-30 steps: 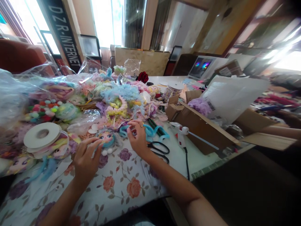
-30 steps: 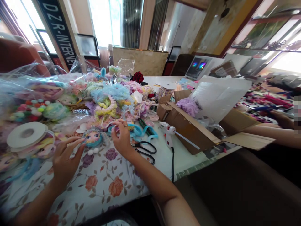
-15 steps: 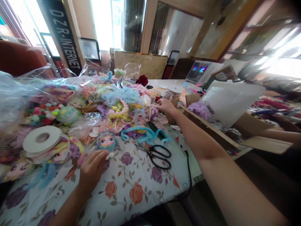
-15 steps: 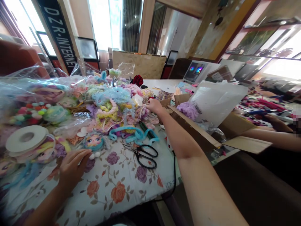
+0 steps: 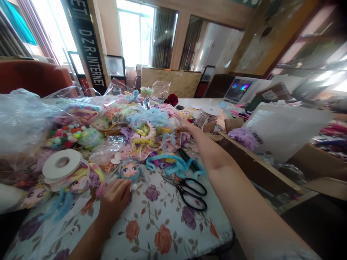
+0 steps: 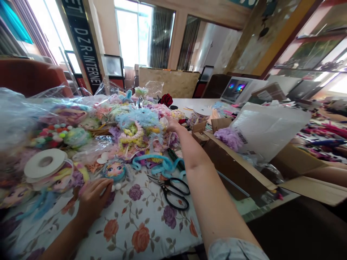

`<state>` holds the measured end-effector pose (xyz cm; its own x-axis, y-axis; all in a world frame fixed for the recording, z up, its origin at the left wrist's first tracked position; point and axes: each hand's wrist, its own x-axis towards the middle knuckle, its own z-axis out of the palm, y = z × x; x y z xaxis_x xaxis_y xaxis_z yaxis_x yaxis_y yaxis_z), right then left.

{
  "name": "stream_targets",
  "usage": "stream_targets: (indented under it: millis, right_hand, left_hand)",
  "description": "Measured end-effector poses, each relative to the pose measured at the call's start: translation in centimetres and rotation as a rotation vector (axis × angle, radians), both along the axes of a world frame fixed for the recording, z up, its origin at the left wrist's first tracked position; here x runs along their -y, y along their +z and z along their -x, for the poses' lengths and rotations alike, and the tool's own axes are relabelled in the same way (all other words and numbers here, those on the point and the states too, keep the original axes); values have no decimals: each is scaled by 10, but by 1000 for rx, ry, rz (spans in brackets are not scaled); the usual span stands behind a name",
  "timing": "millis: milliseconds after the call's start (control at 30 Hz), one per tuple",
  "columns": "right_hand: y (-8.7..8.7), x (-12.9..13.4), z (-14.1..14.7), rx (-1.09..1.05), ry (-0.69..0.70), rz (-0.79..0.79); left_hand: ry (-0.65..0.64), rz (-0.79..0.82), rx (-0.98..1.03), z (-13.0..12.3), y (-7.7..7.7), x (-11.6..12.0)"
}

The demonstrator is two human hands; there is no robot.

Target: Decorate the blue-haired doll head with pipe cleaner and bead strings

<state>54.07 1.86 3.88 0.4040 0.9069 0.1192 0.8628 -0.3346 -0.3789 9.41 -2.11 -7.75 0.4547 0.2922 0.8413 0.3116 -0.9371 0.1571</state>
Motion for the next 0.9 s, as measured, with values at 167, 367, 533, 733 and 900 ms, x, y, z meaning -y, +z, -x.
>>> stream_targets:
  millis: [167, 367, 533, 733, 900]
  right_hand:
    - [2, -7, -11, 29, 14, 60]
    - [8, -5, -14, 85, 67, 54]
    - [7, -5, -12, 144, 126, -19]
    - [10, -4, -22, 93, 53, -146]
    - [19, -3, -31, 55, -29, -259]
  left_hand:
    - [12, 5, -21, -2, -5, -5]
    - [46, 17, -43, -4, -2, -9]
    - [43, 26, -47, -5, -1, -8]
    - [54, 41, -58, -3, -2, -8]
    - [37, 56, -54, -3, -3, -8]
